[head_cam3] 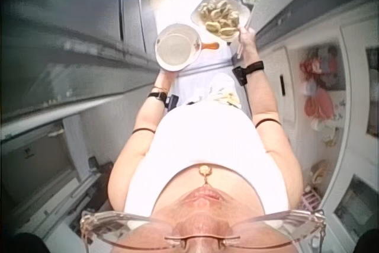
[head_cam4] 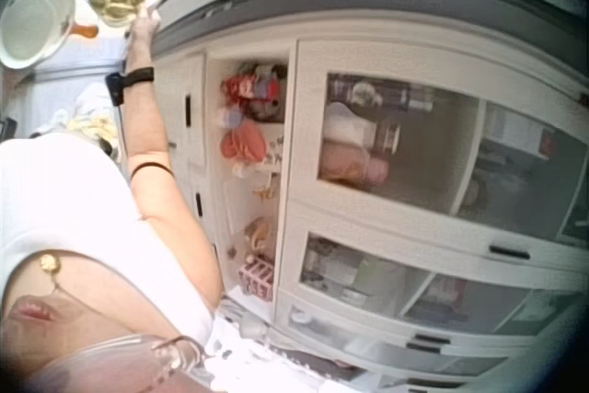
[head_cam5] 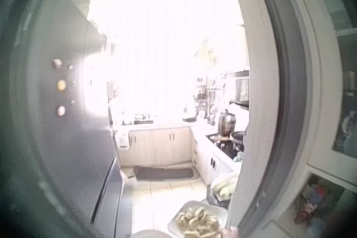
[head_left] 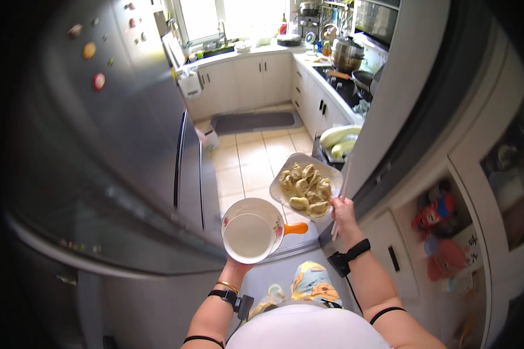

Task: The person moves various household items like books, pillows, brushes, a chair, and food items to their designated places.

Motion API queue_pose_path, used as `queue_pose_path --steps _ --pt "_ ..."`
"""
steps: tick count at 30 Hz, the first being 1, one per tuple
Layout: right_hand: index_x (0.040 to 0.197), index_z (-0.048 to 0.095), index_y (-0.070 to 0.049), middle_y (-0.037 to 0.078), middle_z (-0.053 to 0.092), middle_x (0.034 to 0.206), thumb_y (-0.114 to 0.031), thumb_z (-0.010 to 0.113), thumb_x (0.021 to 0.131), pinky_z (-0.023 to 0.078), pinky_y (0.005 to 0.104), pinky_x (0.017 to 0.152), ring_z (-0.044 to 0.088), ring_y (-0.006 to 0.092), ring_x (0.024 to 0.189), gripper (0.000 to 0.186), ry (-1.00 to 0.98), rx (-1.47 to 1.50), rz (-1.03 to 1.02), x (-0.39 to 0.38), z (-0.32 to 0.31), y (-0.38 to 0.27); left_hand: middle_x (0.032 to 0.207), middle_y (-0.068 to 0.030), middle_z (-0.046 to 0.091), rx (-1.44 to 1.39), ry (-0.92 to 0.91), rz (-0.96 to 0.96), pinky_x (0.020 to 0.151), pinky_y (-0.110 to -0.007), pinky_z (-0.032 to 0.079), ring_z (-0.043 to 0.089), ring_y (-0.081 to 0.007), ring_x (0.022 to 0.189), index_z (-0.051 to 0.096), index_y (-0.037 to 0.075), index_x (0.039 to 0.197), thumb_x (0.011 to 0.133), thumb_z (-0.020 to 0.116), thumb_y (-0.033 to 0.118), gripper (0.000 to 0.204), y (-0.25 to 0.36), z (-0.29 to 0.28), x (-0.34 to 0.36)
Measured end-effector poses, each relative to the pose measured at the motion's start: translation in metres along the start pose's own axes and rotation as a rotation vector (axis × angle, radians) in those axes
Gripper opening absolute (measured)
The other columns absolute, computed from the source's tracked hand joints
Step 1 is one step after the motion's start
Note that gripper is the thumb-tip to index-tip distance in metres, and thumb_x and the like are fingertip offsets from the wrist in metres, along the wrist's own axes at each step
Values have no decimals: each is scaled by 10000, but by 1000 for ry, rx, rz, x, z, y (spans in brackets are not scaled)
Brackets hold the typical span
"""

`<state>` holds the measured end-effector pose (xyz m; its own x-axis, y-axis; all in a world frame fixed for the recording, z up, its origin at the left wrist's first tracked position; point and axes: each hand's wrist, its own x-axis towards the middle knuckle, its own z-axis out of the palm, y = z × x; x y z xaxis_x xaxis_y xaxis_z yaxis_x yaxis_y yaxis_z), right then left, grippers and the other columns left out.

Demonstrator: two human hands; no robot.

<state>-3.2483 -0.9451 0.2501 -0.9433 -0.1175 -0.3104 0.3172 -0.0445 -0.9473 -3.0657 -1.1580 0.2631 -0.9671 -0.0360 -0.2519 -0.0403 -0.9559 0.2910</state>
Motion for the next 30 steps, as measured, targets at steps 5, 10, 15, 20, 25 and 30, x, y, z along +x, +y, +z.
queue_pose_path --steps 5,10,15,20,25,30 --pt "712 546 -95 -43 456 531 -121 584 825 274 232 369 382 71 392 122 13 19 -42 124 107 -33 1353 -120 392 -8 63 61 1002 -490 393 429 -313 1220 305 124 1367 836 355 681 771 99 2 95" --pt "665 562 -97 -58 439 517 -148 600 805 249 237 379 349 51 398 154 48 -46 -60 237 202 -80 1378 -85 354 -164 35 133 1019 -533 344 372 -294 1258 306 171 1367 874 322 631 675 188 -14 190" --pt "674 558 -95 -71 405 506 -159 599 804 232 245 375 325 48 391 151 48 -59 -82 352 293 -117 1310 -93 445 -221 137 174 1005 -541 338 428 -308 1213 391 180 1318 855 406 591 619 271 -17 275" --pt "662 536 -81 -55 407 500 -143 586 810 226 249 368 325 58 382 168 81 -27 -59 480 343 -122 1263 -116 501 -287 205 199 972 -516 381 474 -304 1177 461 140 1264 850 500 504 552 332 -44 373" --pt "671 548 -77 -47 420 493 -135 582 803 243 252 366 353 68 384 148 172 73 -95 613 355 -100 1264 -122 501 -286 201 187 940 -500 401 484 -306 1158 463 131 1261 838 523 495 561 395 -75 484" --pt "681 614 -36 -4 519 545 -156 629 732 334 278 446 440 99 464 131 401 4 -76 710 342 -100 1269 -99 505 -253 210 84 955 -529 400 475 -333 1169 472 145 1258 850 462 553 577 444 -88 584"
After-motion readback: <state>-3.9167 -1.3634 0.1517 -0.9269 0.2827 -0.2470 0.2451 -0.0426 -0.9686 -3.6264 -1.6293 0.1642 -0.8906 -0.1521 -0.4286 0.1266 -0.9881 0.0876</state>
